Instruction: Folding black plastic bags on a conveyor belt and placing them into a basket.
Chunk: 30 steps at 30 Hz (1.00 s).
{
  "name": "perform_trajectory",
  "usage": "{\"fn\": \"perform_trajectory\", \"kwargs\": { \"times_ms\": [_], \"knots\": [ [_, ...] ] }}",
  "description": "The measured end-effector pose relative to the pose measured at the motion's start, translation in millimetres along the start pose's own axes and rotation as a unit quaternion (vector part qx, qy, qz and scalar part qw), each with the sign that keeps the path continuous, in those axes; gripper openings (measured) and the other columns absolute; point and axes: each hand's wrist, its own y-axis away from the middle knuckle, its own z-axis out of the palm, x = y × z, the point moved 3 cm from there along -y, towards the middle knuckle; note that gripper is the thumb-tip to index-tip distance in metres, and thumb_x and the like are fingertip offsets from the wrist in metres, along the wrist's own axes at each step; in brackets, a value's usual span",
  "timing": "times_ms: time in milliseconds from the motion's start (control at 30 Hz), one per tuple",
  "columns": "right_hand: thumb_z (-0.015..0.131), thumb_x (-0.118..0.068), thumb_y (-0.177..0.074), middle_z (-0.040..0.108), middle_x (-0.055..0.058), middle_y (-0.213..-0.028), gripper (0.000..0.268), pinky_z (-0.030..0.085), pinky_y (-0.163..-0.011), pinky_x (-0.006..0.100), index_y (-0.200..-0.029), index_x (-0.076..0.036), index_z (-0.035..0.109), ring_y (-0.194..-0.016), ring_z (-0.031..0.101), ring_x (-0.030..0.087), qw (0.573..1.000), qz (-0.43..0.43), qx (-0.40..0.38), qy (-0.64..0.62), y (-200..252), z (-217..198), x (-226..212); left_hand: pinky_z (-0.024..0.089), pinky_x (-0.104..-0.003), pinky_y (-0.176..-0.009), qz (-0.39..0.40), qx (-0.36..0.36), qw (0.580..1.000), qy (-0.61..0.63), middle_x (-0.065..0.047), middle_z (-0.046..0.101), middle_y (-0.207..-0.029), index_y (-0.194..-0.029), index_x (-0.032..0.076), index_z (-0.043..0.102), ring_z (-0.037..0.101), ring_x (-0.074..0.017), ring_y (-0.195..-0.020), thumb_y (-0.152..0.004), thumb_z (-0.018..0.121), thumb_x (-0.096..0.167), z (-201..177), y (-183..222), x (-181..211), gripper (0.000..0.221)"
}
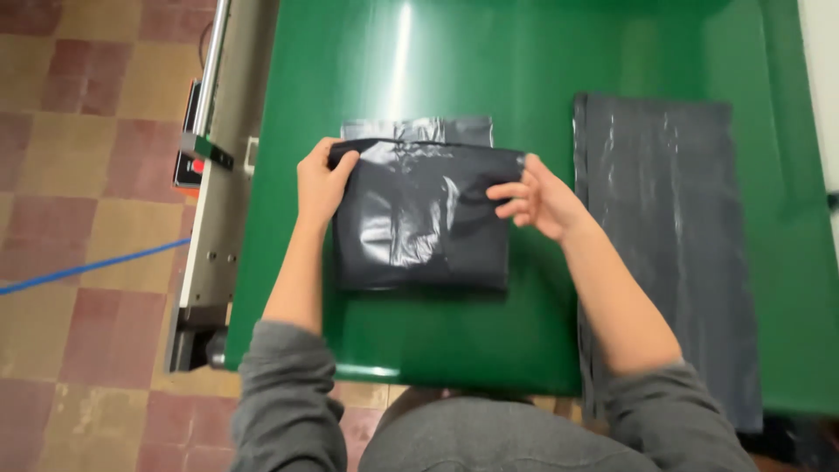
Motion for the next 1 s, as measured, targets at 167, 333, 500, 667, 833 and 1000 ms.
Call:
{"fn": "perform_trajectory", "kwargs": {
  "times_ms": [167,333,500,667,833,1000],
  "knots": [
    [0.060,-0.057,-0.096,0.074,0.019,-0.106,0.058,0.049,-0.052,0.030,-0.127,-0.008,0.056,-0.069,0.069,0.022,0.981,0.023,0.116,0.153,-108.3,-22.9,-23.2,0.055,-0.037,-0.072,-0.036,0.047,0.988,-0.144,-0.013,0.074,-0.088,-0.107,0.001,0.071,0.069,-0.0243,-0.077,-0.090,0.077,0.025,38.6,-61.1,-81.2,0.030],
    [0.086,-0.041,-0.070,0.071,0.016,-0.099,0.060,0.056,-0.069,0.044,-0.113,-0.007,0.061,-0.088,0.068,0.038,0.565,-0.404,0.288,0.659,-134.0,5.0,-56.7,0.055,-0.047,-0.074,-0.022,0.055,0.957,-0.283,-0.020,0.073,-0.094,-0.115,0.003,0.070,0.069,-0.0390,-0.085,-0.091,0.077,0.031,55.2,-68.0,-95.5,0.037],
    [0.084,-0.028,-0.073,0.064,0.012,-0.099,0.059,0.051,-0.085,0.050,-0.120,-0.004,0.056,-0.099,0.063,0.038,0.701,-0.094,0.130,0.695,-185.8,15.4,-62.4,0.049,-0.049,-0.069,0.114,0.047,0.866,-0.484,-0.014,0.067,-0.104,-0.112,0.007,0.063,0.063,-0.0386,-0.096,-0.081,0.077,0.029,67.7,-44.1,-8.3,0.041],
    [0.077,-0.014,-0.073,0.067,0.011,-0.096,0.026,0.047,-0.083,0.046,-0.094,-0.010,0.064,-0.098,0.062,0.035,0.600,-0.219,0.120,0.760,-170.6,44.7,-52.6,0.053,-0.046,-0.090,-0.101,-0.166,0.970,-0.149,-0.012,0.069,-0.121,-0.129,0.012,0.059,0.067,-0.0324,-0.110,-0.095,0.063,0.050,84.7,15.5,-53.9,0.051],
    [0.075,-0.004,-0.079,0.067,0.011,-0.100,0.025,0.045,-0.086,0.046,-0.100,-0.006,0.061,-0.096,0.061,0.034,0.636,-0.402,0.127,0.646,-24.4,112.9,-38.9,0.044,-0.042,-0.110,-0.391,-0.178,0.815,0.389,-0.015,0.061,-0.147,-0.142,0.005,0.052,0.061,-0.0264,-0.135,-0.095,0.021,0.078,35.4,37.2,-73.7,0.092],
    [0.076,-0.001,-0.068,0.068,0.007,-0.098,0.032,0.047,-0.090,0.045,-0.098,-0.009,0.068,-0.099,0.063,0.031,0.577,-0.476,0.109,0.654,60.5,131.8,49.6,0.042,-0.048,-0.109,-0.438,-0.124,0.807,0.377,-0.016,0.059,-0.143,-0.149,0.002,0.050,0.056,-0.0300,-0.130,-0.092,0.025,0.073,-5.2,66.9,-86.7,0.094]
  ]
}}
